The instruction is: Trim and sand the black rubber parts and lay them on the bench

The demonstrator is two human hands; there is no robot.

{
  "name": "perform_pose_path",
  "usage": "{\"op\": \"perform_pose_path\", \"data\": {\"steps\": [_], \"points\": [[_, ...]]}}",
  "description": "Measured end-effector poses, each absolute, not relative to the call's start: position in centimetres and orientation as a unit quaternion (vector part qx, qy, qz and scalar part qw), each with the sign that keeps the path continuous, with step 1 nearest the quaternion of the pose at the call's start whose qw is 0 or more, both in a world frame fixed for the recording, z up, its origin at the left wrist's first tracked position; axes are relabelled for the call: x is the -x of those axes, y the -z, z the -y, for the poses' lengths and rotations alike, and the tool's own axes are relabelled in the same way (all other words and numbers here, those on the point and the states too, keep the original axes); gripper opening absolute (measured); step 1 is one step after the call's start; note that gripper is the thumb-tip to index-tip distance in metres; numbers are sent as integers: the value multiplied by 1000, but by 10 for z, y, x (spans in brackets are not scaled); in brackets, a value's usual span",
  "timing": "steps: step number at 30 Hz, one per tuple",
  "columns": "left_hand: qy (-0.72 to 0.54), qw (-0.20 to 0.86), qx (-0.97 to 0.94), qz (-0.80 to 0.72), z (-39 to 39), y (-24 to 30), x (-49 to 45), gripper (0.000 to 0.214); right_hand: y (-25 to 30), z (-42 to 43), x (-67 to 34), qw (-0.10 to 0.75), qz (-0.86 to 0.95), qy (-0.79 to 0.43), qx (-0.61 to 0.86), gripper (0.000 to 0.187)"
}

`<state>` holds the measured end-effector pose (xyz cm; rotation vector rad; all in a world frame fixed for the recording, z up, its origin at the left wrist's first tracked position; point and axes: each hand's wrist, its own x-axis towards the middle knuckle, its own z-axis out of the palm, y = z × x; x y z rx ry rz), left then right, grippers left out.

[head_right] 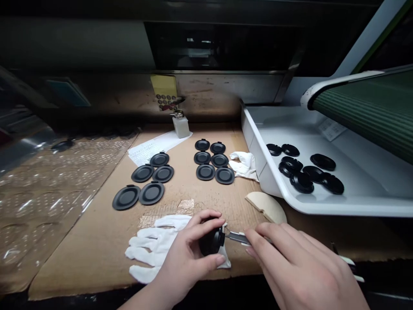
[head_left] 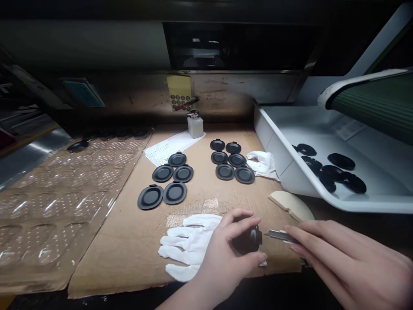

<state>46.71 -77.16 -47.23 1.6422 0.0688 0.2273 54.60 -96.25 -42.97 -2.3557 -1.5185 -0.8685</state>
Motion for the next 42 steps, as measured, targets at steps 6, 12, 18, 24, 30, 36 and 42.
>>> {"op": "perform_pose_path", "data": {"steps": [6,12,18,24,30,36,42], "points": [[-85,588,-803,-36,776,466,-466,48,429,967,-541,62,500,288,814,23],[-87,565,-820,-28,778,466,-468,46,430,965,-542,50,511,278,811,25],[-99,552,-827,-32,780,467,-466,41,424,961,-541,50,534,274,799,25],[-98,556,-825,-30,780,468,-466,42,423,962,-540,63,531,261,804,22],[-100,600,-792,-52,777,470,-469,44,430,972,-554,150,458,160,861,20],[-120,703,-698,-67,777,470,-471,41,465,959,-564,155,408,193,879,21],[-148,892,-407,-132,785,467,-468,41,481,921,-563,149,433,312,832,24]]}}
